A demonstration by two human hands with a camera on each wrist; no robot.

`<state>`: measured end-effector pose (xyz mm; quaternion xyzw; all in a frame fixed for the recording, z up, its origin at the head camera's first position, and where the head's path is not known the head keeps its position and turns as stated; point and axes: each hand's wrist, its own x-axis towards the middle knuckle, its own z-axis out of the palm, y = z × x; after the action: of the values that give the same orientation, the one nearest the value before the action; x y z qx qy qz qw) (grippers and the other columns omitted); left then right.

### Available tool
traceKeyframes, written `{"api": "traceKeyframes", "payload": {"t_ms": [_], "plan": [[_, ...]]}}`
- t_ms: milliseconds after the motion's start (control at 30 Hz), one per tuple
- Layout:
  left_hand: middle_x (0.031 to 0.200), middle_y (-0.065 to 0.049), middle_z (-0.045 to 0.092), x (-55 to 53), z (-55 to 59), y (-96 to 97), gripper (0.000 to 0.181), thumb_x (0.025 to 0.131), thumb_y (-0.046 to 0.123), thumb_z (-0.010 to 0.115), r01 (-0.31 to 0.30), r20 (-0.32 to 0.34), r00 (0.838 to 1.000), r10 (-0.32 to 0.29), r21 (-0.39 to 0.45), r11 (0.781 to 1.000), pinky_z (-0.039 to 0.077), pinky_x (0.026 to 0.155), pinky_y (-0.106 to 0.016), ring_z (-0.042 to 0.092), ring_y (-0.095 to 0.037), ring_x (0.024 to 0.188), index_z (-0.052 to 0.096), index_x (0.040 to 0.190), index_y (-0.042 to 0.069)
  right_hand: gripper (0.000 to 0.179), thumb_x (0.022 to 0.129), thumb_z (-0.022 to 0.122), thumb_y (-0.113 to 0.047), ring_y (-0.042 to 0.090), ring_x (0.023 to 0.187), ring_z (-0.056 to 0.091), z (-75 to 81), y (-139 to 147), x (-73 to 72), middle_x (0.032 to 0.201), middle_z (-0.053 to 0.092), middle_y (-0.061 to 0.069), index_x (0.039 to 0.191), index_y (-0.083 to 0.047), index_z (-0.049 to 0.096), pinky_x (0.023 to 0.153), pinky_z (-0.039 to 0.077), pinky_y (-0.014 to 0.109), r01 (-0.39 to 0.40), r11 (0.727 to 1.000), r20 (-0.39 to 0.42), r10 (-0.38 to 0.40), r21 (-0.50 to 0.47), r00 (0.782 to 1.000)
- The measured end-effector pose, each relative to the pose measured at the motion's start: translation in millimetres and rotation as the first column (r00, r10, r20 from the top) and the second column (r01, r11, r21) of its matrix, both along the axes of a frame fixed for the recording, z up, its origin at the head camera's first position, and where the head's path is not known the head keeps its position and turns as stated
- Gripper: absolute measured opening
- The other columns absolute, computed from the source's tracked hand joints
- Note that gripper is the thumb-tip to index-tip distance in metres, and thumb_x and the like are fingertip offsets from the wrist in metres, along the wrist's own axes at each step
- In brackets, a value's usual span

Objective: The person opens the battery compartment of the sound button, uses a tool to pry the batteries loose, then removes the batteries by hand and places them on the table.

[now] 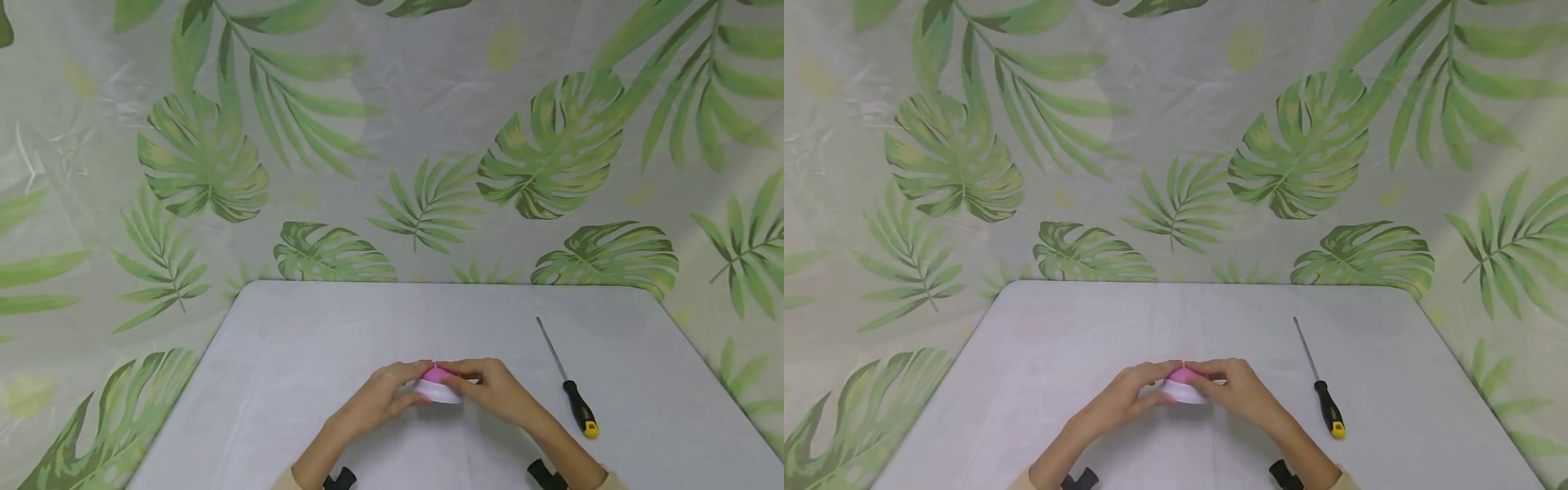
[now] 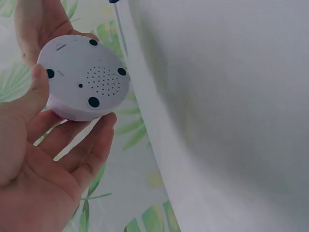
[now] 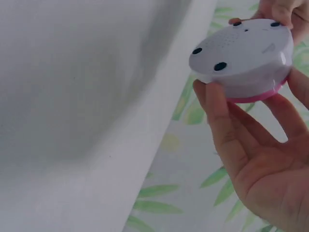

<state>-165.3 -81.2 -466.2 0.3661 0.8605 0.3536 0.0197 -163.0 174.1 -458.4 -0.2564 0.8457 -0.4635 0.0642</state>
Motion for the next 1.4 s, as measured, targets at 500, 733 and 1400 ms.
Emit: {"api": "traceKeyframes", "payload": {"t_ms": [500, 733, 1400], "plan": [[0.118, 0.000, 0.079, 1.8, 13.8, -4.7, 0.042, 0.100, 0.039, 0.066, -0.178, 0.245, 0.962, 0.124, 0.215, 0.960, 0.057, 0.075, -0.023, 0.070, -0.013, 0.088, 0.070, 0.136, 0.018, 0.041, 0.109, 0.054, -0.025, 0.006, 0.096, 0.067, 8.7, 5, 4.5, 0.144, 0.063, 0.018, 0.149, -0.017, 0.058, 0.078, 0.065, 0.038, -0.051, 0.995, 0.063, 0.056, -0.087, 0.996], [0.129, 0.000, 0.074, 0.4, 16.9, -8.6, 0.033, 0.103, 0.034, 0.064, -0.229, 0.296, 0.945, 0.141, 0.288, 0.930, 0.052, 0.067, -0.019, 0.066, -0.004, 0.086, 0.072, 0.133, 0.022, 0.044, 0.112, 0.046, -0.018, 0.002, 0.119, 0.062, 7.5, 4, 4.4, 0.157, 0.049, 0.020, 0.156, -0.018, 0.048, 0.082, 0.066, 0.046, -0.175, 0.969, 0.078, 0.190, -0.176, 0.979], [0.132, -0.011, 0.072, 2.5, 19.6, -6.8, 0.036, 0.107, 0.027, 0.059, -0.266, 0.400, 0.913, 0.080, 0.435, 0.860, 0.061, 0.061, -0.029, 0.065, -0.004, 0.071, 0.068, 0.138, 0.012, 0.043, 0.112, 0.042, -0.012, 0.014, 0.084, 0.073, 12.4, -3, -0.4, 0.129, 0.063, 0.027, 0.155, -0.004, 0.046, 0.064, 0.065, 0.049, -0.168, 0.923, 0.136, 0.226, -0.346, 0.965]]}}
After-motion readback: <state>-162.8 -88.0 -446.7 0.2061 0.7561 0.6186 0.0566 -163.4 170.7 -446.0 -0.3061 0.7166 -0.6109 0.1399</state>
